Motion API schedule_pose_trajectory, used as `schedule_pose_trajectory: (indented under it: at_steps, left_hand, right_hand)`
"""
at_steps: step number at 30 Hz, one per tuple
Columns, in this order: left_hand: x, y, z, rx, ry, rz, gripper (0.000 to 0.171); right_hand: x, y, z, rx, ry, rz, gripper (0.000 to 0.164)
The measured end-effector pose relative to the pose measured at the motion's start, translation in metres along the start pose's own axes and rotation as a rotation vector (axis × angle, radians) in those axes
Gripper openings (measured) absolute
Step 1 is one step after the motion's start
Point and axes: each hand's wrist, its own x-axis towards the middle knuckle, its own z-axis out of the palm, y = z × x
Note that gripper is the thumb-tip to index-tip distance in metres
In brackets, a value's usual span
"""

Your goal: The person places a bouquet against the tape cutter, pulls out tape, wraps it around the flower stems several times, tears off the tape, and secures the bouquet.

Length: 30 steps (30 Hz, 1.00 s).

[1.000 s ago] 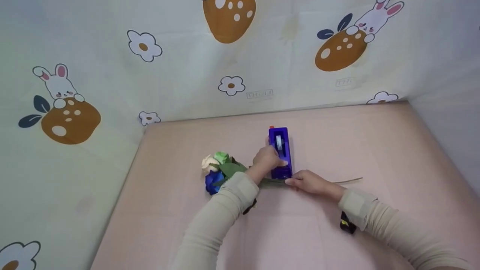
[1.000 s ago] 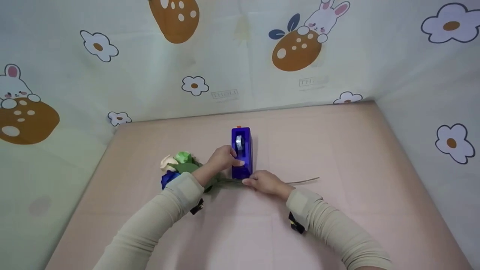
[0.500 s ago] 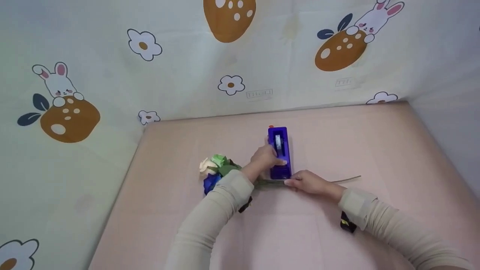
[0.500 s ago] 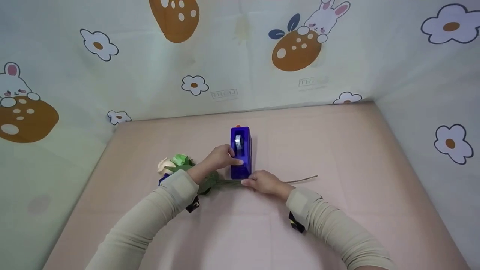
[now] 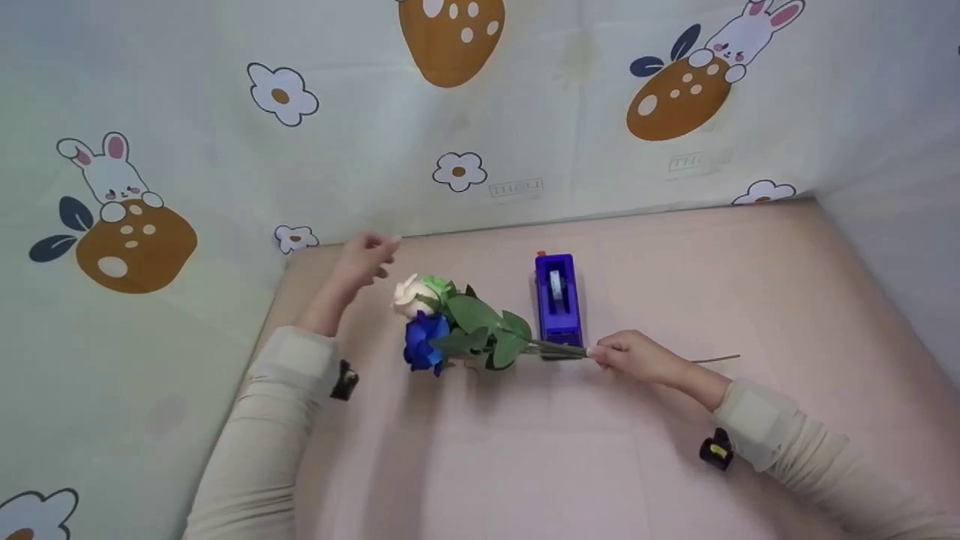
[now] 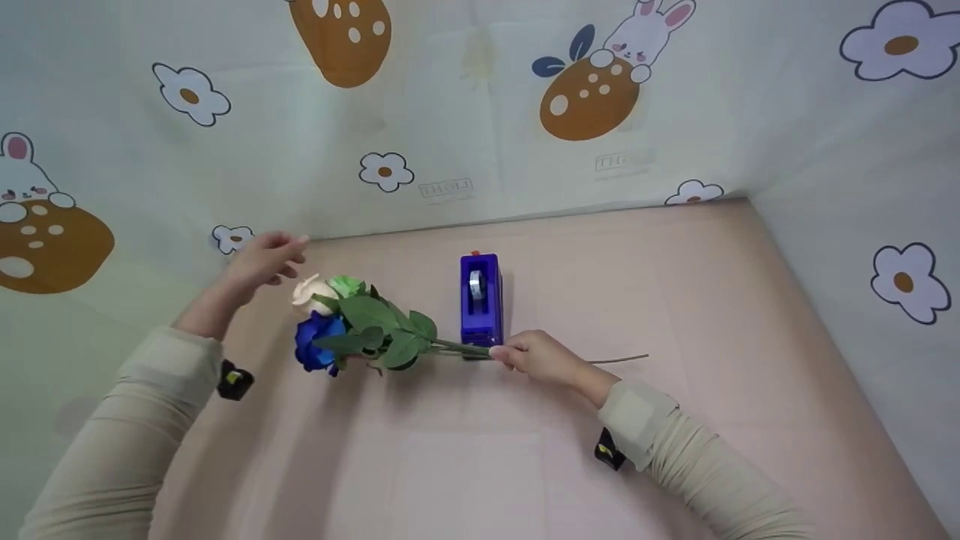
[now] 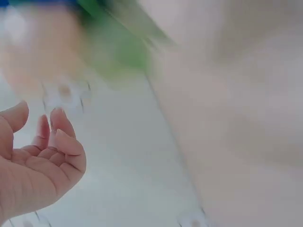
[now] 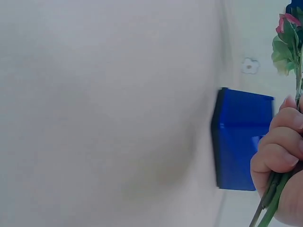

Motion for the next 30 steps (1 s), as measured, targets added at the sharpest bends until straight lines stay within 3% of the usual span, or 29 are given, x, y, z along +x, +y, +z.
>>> schedule_pose_trajectory:
  at_steps: [3, 6, 9, 13, 16, 19, 24, 27, 30]
  left_hand:
    - [-0.002, -0.025, -0.022, 0.016, 0.072, -0.06, 0.048]
    - [0.0, -0.048, -0.025, -0.017, 0.088, -0.113, 0.048]
    - [0.005, -0.066, -0.011, -0.106, 0.053, -0.107, 0.044]
    - [0.013, -0.072, 0.028, -0.178, 0.05, -0.029, 0.035]
    - [0.013, -0.063, 0.066, -0.241, 0.059, 0.066, 0.031]
    - [0.005, -0.044, 0.104, -0.302, 0.015, 0.197, 0.032]
    - [-0.03, 0.002, 0.152, -0.322, -0.114, 0.413, 0.046]
    - [-0.047, 0.025, 0.173, -0.377, -0.104, 0.479, 0.048]
    - [-0.053, 0.039, 0.19, -0.512, -0.042, 0.466, 0.039]
  right_hand:
    - [-0.004, -0.011, -0.01, 0.012, 0.014, -0.009, 0.035]
    - [-0.005, -0.022, -0.018, 0.022, 0.038, -0.019, 0.035]
    - [-0.005, -0.032, -0.023, 0.038, 0.062, -0.032, 0.035]
    - [-0.004, -0.042, -0.026, 0.092, 0.096, -0.028, 0.036]
    - [-0.001, -0.05, -0.025, 0.14, 0.134, -0.014, 0.036]
    - [0.001, -0.055, -0.023, 0.182, 0.177, -0.008, 0.036]
    - [0.004, -0.063, -0.017, 0.25, 0.258, 0.006, 0.035]
    - [0.006, -0.06, -0.012, 0.262, 0.322, 0.011, 0.035]
    - [0.005, -0.062, -0.007, 0.225, 0.374, 0.005, 0.034]
